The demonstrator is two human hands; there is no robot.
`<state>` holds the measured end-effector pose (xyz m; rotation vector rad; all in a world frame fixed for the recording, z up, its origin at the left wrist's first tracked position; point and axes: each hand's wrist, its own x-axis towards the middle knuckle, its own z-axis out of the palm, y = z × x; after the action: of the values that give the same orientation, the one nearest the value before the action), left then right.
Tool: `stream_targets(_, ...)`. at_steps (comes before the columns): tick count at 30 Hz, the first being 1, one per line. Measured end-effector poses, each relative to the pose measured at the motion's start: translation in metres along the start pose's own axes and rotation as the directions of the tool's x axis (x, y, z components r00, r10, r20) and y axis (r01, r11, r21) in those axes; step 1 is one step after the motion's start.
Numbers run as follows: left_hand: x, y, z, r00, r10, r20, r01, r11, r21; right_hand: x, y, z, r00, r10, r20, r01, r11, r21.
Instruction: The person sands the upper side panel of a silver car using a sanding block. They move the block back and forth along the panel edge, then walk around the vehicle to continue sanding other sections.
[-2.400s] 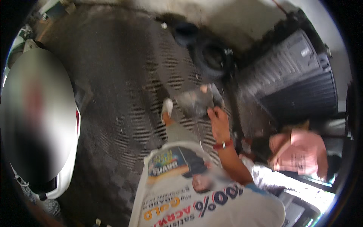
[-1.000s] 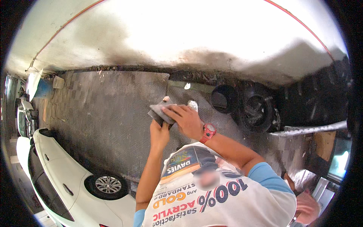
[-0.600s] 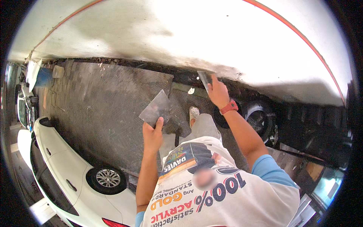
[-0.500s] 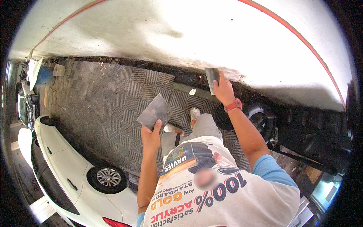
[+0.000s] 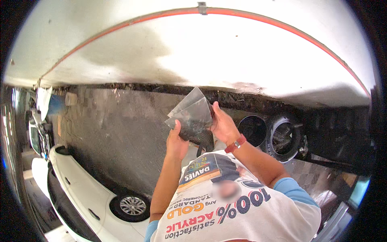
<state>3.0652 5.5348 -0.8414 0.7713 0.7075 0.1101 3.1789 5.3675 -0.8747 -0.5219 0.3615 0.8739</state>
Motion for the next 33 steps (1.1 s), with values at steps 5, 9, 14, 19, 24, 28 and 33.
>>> stream_targets(5, 0.002, 0.006, 0.020, 0.942, 0.232, 0.242, -0.331, 0.761, 0.558, -0.036, 0.005, 0.005, 0.982, -0.135, -0.131, 0.116, 0.982, -0.147)
stream_targets(9, -0.002, 0.038, 0.054, 0.800, 0.399, 0.448, -0.558, 0.221, 0.800, -0.029, 0.001, -0.029, 0.865, -0.435, -0.252, 0.439, 0.898, -0.045)
stream_targets(14, 0.001, 0.028, 0.072, 0.653, 0.545, 0.526, -0.757, 0.473, 0.451, -0.046, 0.016, -0.025, 0.812, -0.453, -0.368, 0.462, 0.884, -0.071)
stream_targets(19, 0.017, 0.036, 0.023, 0.742, 0.219, 0.633, -0.619, 0.587, 0.522, -0.082, 0.030, -0.026, 0.805, -0.547, -0.231, 0.564, 0.826, 0.009)
stream_targets(24, 0.000, 0.039, -0.011, 0.719, -0.055, 0.693, -0.422, 0.758, 0.498, -0.125, 0.067, -0.016, 0.206, -0.891, -0.405, 0.733, 0.415, -0.540)
stream_targets(28, -0.010, 0.037, -0.048, 0.553, -0.344, 0.759, -0.410, 0.681, 0.607, -0.161, 0.129, -0.002, 0.036, -0.915, -0.401, 0.383, 0.383, -0.840)
stream_targets(33, -0.057, 0.041, -0.044, 0.318, -0.558, 0.766, -0.635, 0.475, 0.610, -0.207, 0.197, -0.004, 0.049, -0.977, -0.206, 0.185, 0.212, -0.960)
